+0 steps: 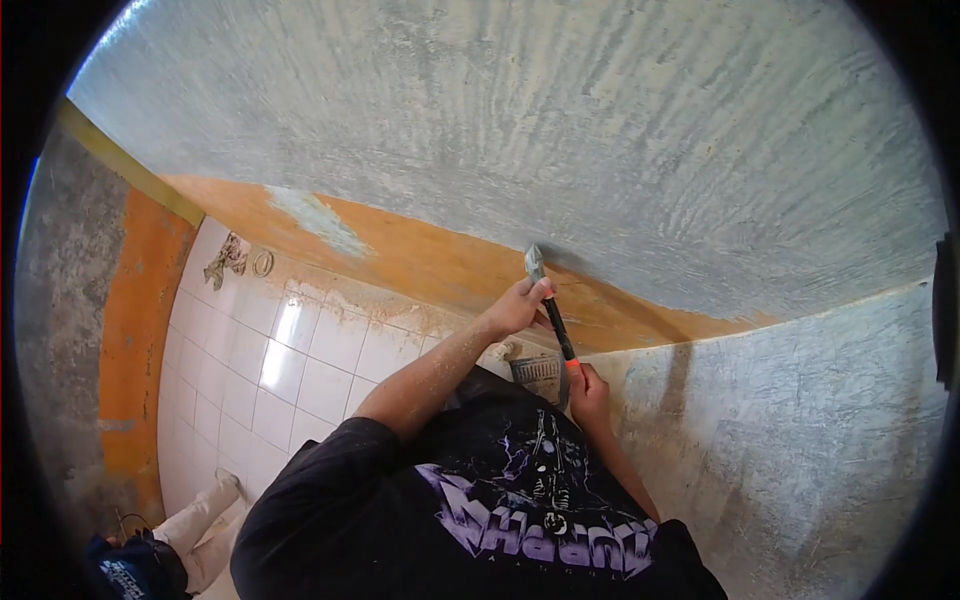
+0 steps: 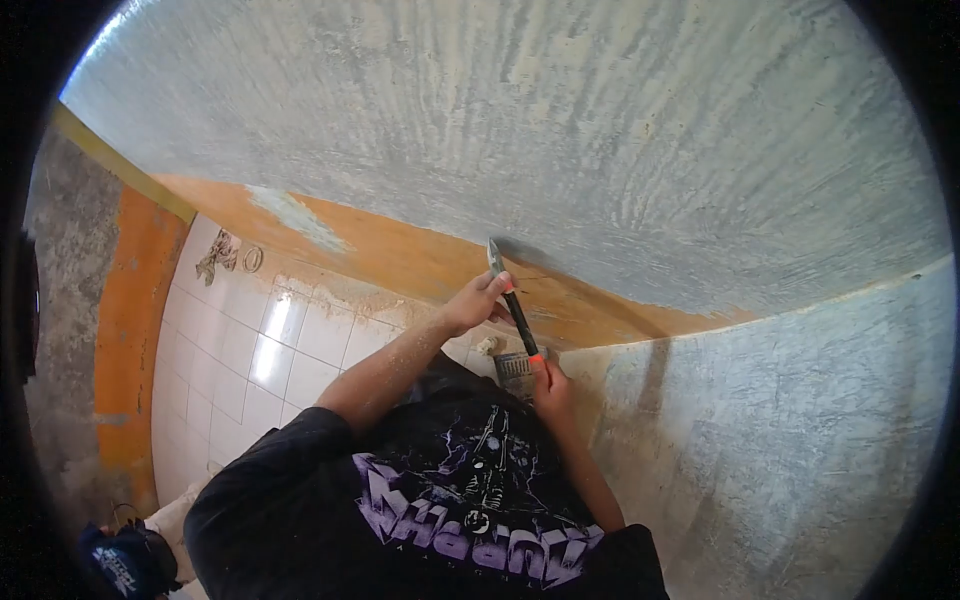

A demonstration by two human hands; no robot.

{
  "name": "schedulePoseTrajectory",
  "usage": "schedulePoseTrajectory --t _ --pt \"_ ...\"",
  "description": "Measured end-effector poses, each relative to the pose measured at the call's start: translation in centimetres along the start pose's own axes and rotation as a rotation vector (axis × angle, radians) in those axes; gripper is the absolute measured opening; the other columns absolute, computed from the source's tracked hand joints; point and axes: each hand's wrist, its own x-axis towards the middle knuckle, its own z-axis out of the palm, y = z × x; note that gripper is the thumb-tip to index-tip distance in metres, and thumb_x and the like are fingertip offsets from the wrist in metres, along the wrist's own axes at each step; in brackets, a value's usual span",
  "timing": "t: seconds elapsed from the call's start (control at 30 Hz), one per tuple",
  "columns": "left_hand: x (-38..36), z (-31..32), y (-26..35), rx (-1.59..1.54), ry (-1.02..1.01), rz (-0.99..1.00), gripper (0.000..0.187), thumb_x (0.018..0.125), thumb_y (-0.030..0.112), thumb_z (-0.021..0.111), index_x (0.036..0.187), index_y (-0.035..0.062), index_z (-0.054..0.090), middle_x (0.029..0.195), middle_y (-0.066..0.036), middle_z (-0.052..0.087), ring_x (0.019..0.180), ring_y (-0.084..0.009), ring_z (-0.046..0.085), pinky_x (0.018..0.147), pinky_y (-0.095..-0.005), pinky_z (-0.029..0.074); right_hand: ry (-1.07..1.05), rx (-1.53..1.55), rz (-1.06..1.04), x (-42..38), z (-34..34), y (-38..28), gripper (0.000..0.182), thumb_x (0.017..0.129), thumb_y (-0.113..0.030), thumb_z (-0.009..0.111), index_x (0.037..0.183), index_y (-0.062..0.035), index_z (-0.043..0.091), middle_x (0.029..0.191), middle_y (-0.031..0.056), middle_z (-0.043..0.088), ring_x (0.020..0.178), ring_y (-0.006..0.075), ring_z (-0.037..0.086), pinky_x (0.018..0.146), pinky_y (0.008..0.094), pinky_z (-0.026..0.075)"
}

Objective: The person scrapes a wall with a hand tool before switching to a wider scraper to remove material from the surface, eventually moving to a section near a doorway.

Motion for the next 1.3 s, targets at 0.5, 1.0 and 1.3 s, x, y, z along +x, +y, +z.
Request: schedulePoseTrajectory --t 0.5,1.0,1.3 --pt "-0.8 -3.1 0.1 -0.041 0.096 -0.027 0.050 0.104 0.048 0.035 0.133 0.0090 0.046 0.123 -0.015 0.055 0.080 -0.0221 0.069 0.070 -0.0316 0.053 -0.016 -0.108 -0.074 1.5 2.4 -2.1 0.038 0.100 -0.036 0.052 0.093 0.0001 0.064 0.059 0.0091 0.053 0.055 0.0137 0.050 0.052 0.0330 0.040" --pt "-3.2 -12.1 1.5 -0.074 0.081 -0.075 0.051 0.104 0.051 0.033 0.134 0.0113 0.045 0.112 -0.009 0.063 0.084 -0.0203 0.070 0.073 -0.0302 0.050 -0.003 -0.148 -0.168 2.7 9.7 -7.6 0.037 0.099 -0.035 0.054 0.090 -0.0011 0.064 0.060 0.0136 0.055 0.052 0.0246 0.053 0.052 0.0371 0.042" --pt "-5.2 -17.3 3.1 -0.064 0.056 -0.080 0.051 0.104 0.050 0.034 0.132 0.0102 0.047 0.114 -0.008 0.062 0.086 -0.0212 0.070 0.071 -0.0296 0.050 -0.036 -0.131 -0.083 3.4 14.3 -9.4 0.041 0.098 -0.042 0.055 0.093 -0.0028 0.065 0.061 0.0149 0.057 0.055 0.0283 0.059 0.054 0.0385 0.044"
